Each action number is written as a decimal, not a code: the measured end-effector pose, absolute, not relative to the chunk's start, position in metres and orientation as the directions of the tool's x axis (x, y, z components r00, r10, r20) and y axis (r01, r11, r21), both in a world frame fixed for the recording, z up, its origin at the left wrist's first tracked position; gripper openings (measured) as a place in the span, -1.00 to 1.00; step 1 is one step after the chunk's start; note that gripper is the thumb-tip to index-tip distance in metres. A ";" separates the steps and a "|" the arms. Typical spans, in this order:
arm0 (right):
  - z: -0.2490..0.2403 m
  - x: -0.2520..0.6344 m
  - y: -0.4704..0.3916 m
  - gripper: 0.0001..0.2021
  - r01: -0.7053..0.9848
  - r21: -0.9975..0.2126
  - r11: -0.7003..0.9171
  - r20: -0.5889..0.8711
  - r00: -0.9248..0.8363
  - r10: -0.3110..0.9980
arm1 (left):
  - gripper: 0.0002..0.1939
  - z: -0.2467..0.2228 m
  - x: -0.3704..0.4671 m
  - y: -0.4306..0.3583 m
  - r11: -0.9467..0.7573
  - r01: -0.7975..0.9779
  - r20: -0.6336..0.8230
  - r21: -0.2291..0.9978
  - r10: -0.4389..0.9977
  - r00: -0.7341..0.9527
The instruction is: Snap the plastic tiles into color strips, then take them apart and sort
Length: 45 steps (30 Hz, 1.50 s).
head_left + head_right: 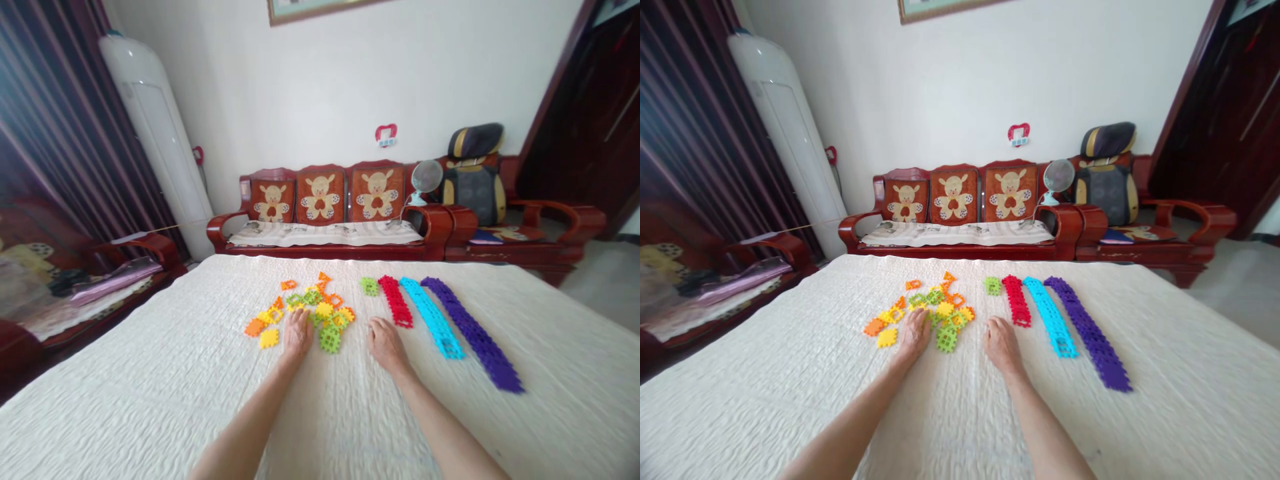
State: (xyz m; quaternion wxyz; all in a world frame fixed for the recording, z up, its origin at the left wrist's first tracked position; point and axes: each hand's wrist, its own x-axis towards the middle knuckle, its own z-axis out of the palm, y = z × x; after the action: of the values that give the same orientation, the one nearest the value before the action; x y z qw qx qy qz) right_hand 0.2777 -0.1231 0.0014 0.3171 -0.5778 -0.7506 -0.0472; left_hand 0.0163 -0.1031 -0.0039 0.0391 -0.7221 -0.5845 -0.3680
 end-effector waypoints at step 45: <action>-0.014 0.294 -0.112 -0.79 0.796 -0.404 0.450 0.599 -0.141 0.788 | -0.69 -0.002 0.041 -0.091 -0.528 0.730 0.628 0.434 0.758 0.176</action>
State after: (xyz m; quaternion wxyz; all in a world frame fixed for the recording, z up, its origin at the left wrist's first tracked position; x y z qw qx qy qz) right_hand 0.2942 -0.1117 -0.0144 0.3929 -0.5243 -0.7554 -0.0054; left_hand 0.0407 -0.0910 -0.0017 -0.0168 -0.7665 -0.4853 -0.4204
